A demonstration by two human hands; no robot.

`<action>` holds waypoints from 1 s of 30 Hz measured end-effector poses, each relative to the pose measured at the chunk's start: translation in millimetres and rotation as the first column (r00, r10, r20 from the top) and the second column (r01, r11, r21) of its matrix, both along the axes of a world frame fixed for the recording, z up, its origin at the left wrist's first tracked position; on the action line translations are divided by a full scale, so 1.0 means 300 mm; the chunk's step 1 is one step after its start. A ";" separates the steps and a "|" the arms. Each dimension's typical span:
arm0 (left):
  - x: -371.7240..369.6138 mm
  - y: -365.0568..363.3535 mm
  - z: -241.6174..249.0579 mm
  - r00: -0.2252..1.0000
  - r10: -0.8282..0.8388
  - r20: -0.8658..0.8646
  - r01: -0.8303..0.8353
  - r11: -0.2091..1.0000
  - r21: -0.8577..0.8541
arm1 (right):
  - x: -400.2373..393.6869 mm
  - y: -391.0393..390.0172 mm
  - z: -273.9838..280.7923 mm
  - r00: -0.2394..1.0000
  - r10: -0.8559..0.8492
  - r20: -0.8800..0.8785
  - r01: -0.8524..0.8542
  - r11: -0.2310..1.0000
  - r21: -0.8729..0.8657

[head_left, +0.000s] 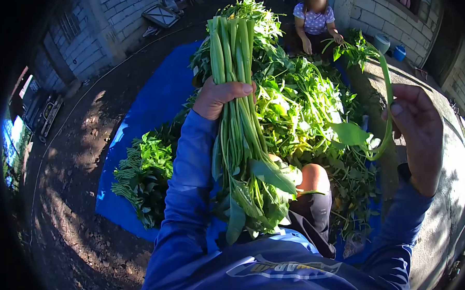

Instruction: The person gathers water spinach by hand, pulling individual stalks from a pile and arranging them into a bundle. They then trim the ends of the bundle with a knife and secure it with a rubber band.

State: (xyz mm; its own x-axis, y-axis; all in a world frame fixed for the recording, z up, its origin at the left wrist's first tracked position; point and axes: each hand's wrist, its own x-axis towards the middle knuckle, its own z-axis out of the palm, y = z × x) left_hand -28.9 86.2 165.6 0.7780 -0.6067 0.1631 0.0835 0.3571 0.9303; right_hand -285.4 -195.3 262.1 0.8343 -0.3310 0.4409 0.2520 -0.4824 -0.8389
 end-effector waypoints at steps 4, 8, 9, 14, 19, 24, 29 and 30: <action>-0.068 -0.075 0.033 0.998 0.059 0.034 -0.057 0.997 -0.046 | -0.067 0.148 0.090 0.902 0.351 -0.252 -0.299 0.928 0.223; -0.117 -0.153 0.037 0.997 0.008 0.080 -0.010 1.000 0.024 | 0.109 0.231 0.026 0.858 0.455 -0.238 -0.398 0.882 0.251; -0.129 -0.171 0.043 0.994 -0.027 0.105 0.026 1.000 0.002 | 0.158 0.236 -0.003 0.894 0.403 -0.195 -0.360 0.906 0.222; -0.149 -0.193 0.025 0.976 -0.102 0.191 0.119 0.990 -0.078 | 0.292 0.236 -0.088 0.954 0.298 0.030 -0.299 0.937 0.180; -0.149 -0.184 -0.011 0.967 -0.233 0.104 0.249 0.950 -0.190 | 0.347 0.256 -0.108 0.962 0.260 0.079 -0.270 0.949 0.163; -0.147 -0.193 -0.013 0.964 -0.187 0.188 0.221 0.958 -0.181 | 0.420 0.268 -0.185 0.966 0.184 0.180 -0.187 0.982 0.002; -0.100 -0.187 -0.054 0.988 -0.079 0.132 0.096 0.986 -0.134 | 0.398 0.235 -0.193 0.964 0.227 0.137 -0.236 0.971 0.049; -0.096 -0.178 -0.051 0.991 -0.018 0.135 0.038 0.988 -0.147 | 0.361 0.237 -0.203 0.973 0.211 0.097 -0.200 0.974 -0.111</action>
State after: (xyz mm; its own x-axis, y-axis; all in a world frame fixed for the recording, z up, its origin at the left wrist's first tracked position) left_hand -57.6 32.7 150.4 0.7266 -0.5889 0.3538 -0.0251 0.4919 0.8703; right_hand -177.2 -124.3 201.3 0.8257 -0.1073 0.5538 0.4403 -0.4913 -0.7515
